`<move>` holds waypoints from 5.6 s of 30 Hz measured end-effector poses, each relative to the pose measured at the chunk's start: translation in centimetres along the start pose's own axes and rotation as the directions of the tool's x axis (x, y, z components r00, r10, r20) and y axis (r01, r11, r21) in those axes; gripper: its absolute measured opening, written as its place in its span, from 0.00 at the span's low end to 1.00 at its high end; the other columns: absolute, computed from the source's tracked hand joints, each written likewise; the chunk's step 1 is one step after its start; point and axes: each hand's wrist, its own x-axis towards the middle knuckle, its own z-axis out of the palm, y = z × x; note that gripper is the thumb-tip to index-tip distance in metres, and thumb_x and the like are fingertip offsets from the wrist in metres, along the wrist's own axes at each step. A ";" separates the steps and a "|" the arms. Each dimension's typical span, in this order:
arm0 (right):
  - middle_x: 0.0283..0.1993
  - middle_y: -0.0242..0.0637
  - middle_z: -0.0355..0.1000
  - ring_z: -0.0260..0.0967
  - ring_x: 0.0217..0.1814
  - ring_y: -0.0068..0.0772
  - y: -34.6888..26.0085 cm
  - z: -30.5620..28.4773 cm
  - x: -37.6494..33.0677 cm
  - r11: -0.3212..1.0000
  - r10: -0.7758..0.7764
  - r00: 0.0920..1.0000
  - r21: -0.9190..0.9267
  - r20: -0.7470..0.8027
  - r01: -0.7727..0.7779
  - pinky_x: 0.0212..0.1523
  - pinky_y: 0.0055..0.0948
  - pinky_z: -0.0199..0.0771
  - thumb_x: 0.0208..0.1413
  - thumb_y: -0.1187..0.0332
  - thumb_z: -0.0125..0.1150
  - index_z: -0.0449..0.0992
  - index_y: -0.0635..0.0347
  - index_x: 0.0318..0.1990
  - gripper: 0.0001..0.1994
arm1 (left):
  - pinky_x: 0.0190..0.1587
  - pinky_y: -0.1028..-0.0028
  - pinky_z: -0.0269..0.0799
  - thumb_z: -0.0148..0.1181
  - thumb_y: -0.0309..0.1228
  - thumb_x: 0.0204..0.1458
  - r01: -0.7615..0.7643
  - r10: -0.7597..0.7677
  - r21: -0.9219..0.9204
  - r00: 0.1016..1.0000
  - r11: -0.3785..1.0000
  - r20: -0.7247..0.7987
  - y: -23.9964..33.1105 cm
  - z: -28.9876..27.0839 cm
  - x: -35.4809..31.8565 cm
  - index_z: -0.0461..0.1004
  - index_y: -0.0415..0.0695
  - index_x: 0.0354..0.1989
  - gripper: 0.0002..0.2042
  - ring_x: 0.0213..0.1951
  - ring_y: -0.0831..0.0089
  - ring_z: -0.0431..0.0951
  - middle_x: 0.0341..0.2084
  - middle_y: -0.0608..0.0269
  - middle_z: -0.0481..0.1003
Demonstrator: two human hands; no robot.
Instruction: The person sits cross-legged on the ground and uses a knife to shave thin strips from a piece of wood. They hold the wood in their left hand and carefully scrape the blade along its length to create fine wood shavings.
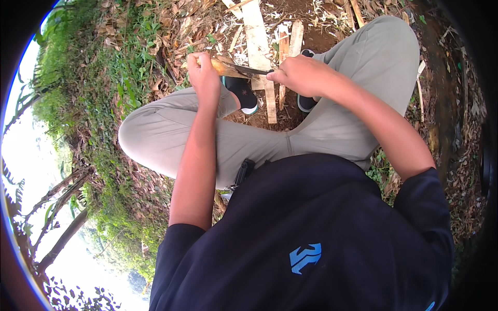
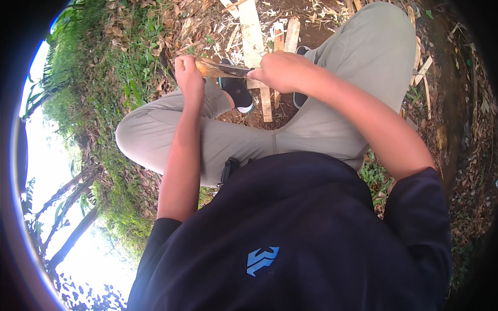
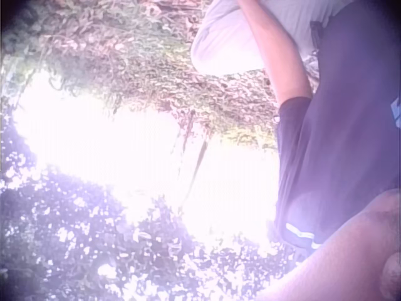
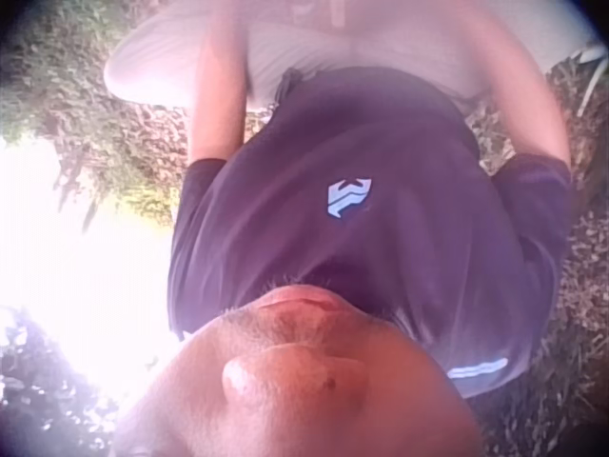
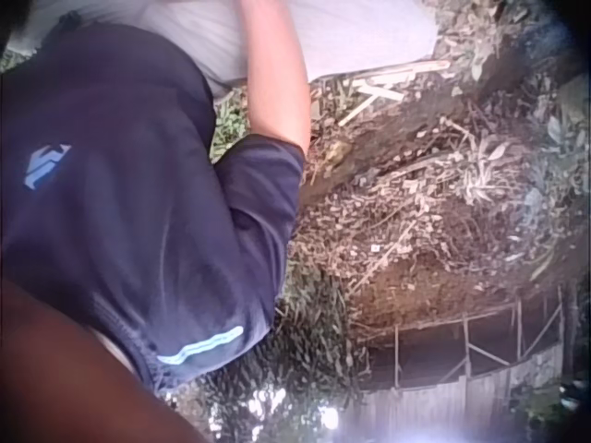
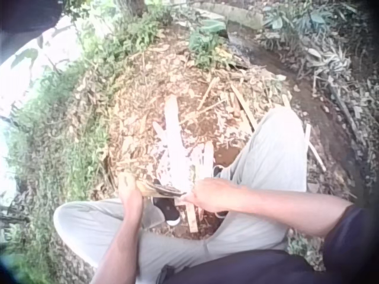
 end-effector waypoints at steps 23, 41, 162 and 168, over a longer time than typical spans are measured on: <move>0.37 0.44 0.81 0.80 0.43 0.45 -6.3 0.4 -0.4 0.973 0.043 0.999 -0.226 -0.022 -0.046 0.41 0.44 0.80 0.62 0.61 0.54 0.83 0.62 0.40 0.15 | 0.43 0.61 0.66 0.48 0.39 0.59 0.232 -0.234 -0.028 0.959 0.972 -0.161 0.5 0.2 0.0 0.70 0.41 0.39 0.13 0.34 0.59 0.72 0.30 0.52 0.73; 0.23 0.59 0.71 0.75 0.32 0.59 -0.5 6.1 0.2 0.931 -0.002 0.999 0.364 0.051 -0.016 0.37 0.47 0.74 0.68 0.47 0.43 0.76 0.76 0.30 0.33 | 0.47 0.63 0.65 0.45 0.35 0.60 0.024 -0.019 0.052 0.995 0.998 -0.095 -0.1 -0.1 -0.3 0.72 0.39 0.37 0.13 0.38 0.59 0.72 0.33 0.52 0.74; 0.44 0.29 0.82 0.81 0.44 0.39 -9.8 -0.9 0.2 0.852 0.278 0.914 -0.516 0.296 -0.092 0.39 0.44 0.80 0.47 0.68 0.67 0.85 0.45 0.45 0.15 | 0.31 0.63 0.65 0.52 0.34 0.58 -0.025 0.035 0.103 0.995 0.994 -0.090 4.1 2.0 -6.0 0.70 0.41 0.35 0.09 0.22 0.68 0.68 0.19 0.58 0.69; 0.44 0.36 0.82 0.80 0.45 0.44 -8.5 -0.8 1.1 0.893 0.282 0.906 -0.432 0.316 -0.127 0.40 0.47 0.79 0.49 0.65 0.65 0.84 0.49 0.46 0.15 | 0.32 0.63 0.64 0.51 0.32 0.58 -0.037 0.041 0.035 0.992 0.999 -0.118 3.7 2.2 -6.1 0.69 0.40 0.33 0.08 0.24 0.69 0.66 0.21 0.58 0.69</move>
